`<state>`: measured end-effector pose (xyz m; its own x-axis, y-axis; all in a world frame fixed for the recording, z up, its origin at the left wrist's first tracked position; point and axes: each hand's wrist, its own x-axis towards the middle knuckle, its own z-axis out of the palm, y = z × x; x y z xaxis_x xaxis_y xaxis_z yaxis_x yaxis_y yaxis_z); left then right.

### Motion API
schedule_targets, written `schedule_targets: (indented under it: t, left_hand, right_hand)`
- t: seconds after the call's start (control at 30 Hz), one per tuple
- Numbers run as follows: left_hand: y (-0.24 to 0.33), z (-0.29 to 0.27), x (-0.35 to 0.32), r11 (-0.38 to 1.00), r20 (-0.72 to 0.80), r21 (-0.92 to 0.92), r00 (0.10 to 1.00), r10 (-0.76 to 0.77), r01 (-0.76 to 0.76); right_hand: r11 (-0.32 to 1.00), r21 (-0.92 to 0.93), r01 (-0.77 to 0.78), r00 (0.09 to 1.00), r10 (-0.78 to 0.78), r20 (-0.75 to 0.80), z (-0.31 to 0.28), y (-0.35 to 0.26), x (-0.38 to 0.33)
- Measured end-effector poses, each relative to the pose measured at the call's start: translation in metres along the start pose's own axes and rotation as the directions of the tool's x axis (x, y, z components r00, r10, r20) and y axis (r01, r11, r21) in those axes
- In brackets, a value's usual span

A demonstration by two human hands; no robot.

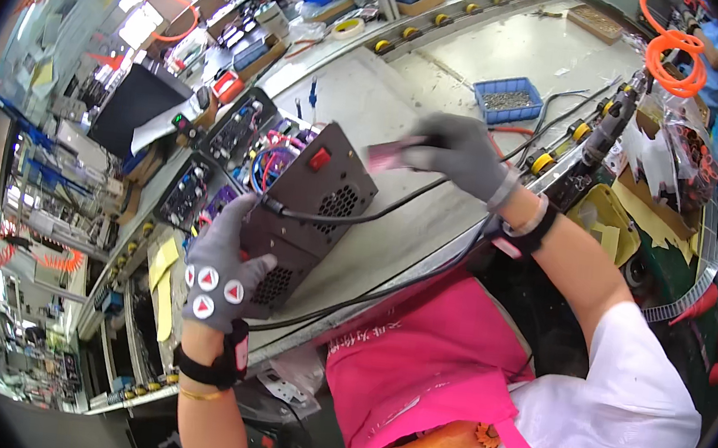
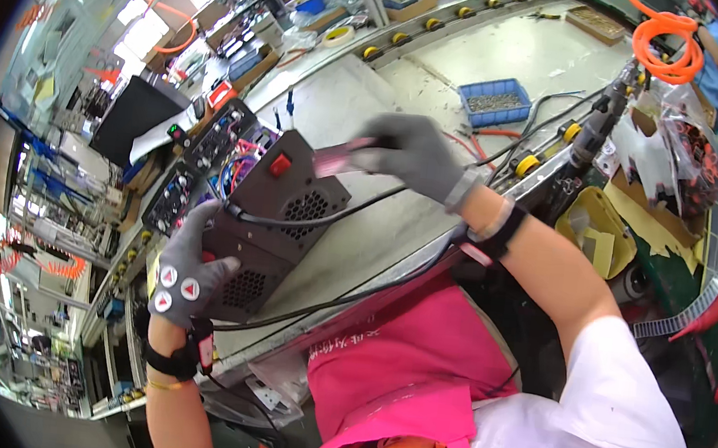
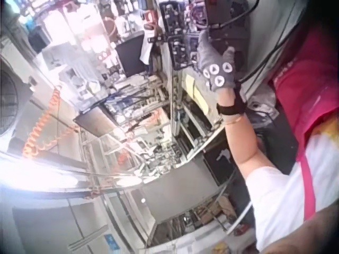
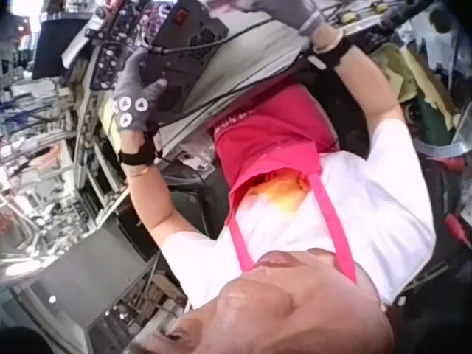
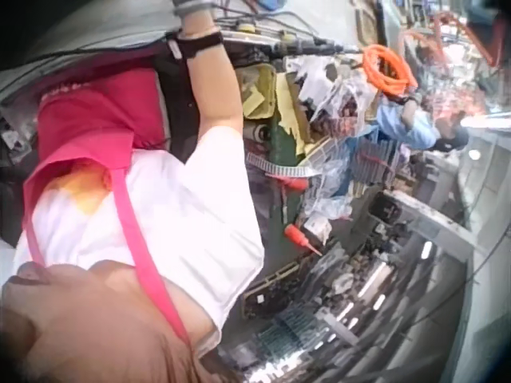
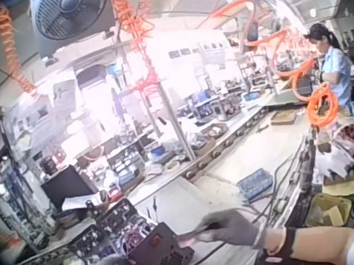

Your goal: Assembling and fastening internal components of electronic power supply units on a production line.

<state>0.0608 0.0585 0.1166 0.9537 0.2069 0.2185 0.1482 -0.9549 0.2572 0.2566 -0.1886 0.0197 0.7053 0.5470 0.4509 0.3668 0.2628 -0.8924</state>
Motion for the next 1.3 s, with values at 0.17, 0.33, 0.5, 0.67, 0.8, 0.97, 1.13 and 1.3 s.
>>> schedule_targets:
  t: [0.17, 0.33, 0.5, 0.67, 0.8, 0.97, 1.13, 1.3]
  left_hand:
    - [-0.004, -0.006, 0.008, 0.989, 0.098, 0.121, 0.992, 0.073, -0.085]
    - [0.0, -0.005, 0.013, 0.999, 0.211, 0.044, 0.977, -0.024, 0.015]
    - [-0.008, 0.006, 0.019, 0.999, 0.179, 0.05, 0.984, -0.008, -0.001]
    - [-0.005, 0.007, 0.021, 0.999, 0.176, 0.045, 0.984, -0.033, 0.026]
    - [-0.006, 0.01, 0.022, 0.994, 0.155, 0.105, 0.987, -0.035, 0.019]
    - [-0.004, 0.011, 0.021, 0.992, 0.136, 0.124, 0.99, -0.019, 0.002]
    - [0.001, 0.01, 0.021, 0.985, 0.104, 0.171, 0.994, -0.021, 0.003]
    - [0.001, 0.013, 0.021, 0.984, 0.084, 0.178, 0.996, -0.016, 0.001]
  right_hand:
    - [0.982, 0.146, -0.12, 0.946, 0.069, 0.316, 0.074, 0.039, 0.034]
    - [0.979, 0.16, -0.129, 0.929, 0.063, 0.364, 0.1, 0.038, 0.031]
    - [0.994, -0.02, 0.105, 0.943, -0.093, 0.32, 0.107, 0.038, 0.036]
    - [0.992, -0.036, 0.123, 0.948, -0.107, 0.3, 0.107, 0.039, 0.037]
    - [0.989, -0.091, 0.115, 0.955, -0.086, 0.283, 0.106, 0.039, 0.037]
    - [0.994, -0.033, 0.1, 0.953, -0.086, 0.29, 0.106, 0.039, 0.036]
    - [0.993, -0.041, 0.111, 0.955, -0.095, 0.283, 0.106, 0.043, 0.037]
    - [0.988, -0.041, 0.148, 0.954, -0.131, 0.27, 0.106, 0.043, 0.037]
